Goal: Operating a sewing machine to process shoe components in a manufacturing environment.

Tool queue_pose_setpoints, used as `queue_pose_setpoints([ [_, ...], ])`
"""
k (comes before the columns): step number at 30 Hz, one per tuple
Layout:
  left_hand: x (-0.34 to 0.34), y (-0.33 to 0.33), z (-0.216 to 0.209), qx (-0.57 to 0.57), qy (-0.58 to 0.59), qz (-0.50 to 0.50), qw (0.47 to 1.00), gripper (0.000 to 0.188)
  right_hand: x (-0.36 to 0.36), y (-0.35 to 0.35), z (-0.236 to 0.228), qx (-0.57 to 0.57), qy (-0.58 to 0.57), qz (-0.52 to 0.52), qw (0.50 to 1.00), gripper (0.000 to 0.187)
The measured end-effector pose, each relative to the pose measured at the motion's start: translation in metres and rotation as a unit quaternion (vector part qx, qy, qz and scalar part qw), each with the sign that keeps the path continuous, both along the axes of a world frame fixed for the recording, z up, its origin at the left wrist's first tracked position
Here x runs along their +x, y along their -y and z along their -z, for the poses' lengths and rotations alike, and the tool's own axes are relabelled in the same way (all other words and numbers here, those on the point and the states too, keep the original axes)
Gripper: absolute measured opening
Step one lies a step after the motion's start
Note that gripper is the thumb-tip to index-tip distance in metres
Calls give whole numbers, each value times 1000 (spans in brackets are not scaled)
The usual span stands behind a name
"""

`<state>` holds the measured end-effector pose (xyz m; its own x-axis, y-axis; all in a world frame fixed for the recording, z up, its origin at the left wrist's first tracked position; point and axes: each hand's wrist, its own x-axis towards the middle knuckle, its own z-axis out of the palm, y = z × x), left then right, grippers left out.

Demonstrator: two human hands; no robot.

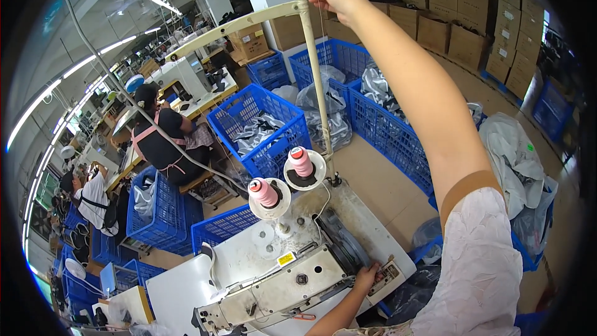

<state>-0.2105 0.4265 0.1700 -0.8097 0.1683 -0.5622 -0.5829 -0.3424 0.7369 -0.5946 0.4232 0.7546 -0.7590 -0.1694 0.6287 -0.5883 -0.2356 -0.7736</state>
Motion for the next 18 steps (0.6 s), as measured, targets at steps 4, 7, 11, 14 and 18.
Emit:
queue_pose_setpoints([
  [4, 1, 1, 0, -15, -1, -4, 1000, 29, -1, 9, 5, -33, 80, 11, 996, 18],
  [7, 3, 1, -2, -19, -1, 4, 1000, 31, -3, 5, 16, -7, 87, -3, 996, 18],
  [11, 3, 6, -4, -36, 11, 29, 999, 32, -1, -10, 33, 3, 82, -29, 996, 19],
  [14, 2, 6, 0, -25, 1, 21, 999, 32, 4, -18, 42, 20, 73, -49, 996, 23],
  [18, 0, 5, -4, -10, 3, 13, 1000, 21, 11, -23, 56, 45, 68, -76, 994, 23],
])
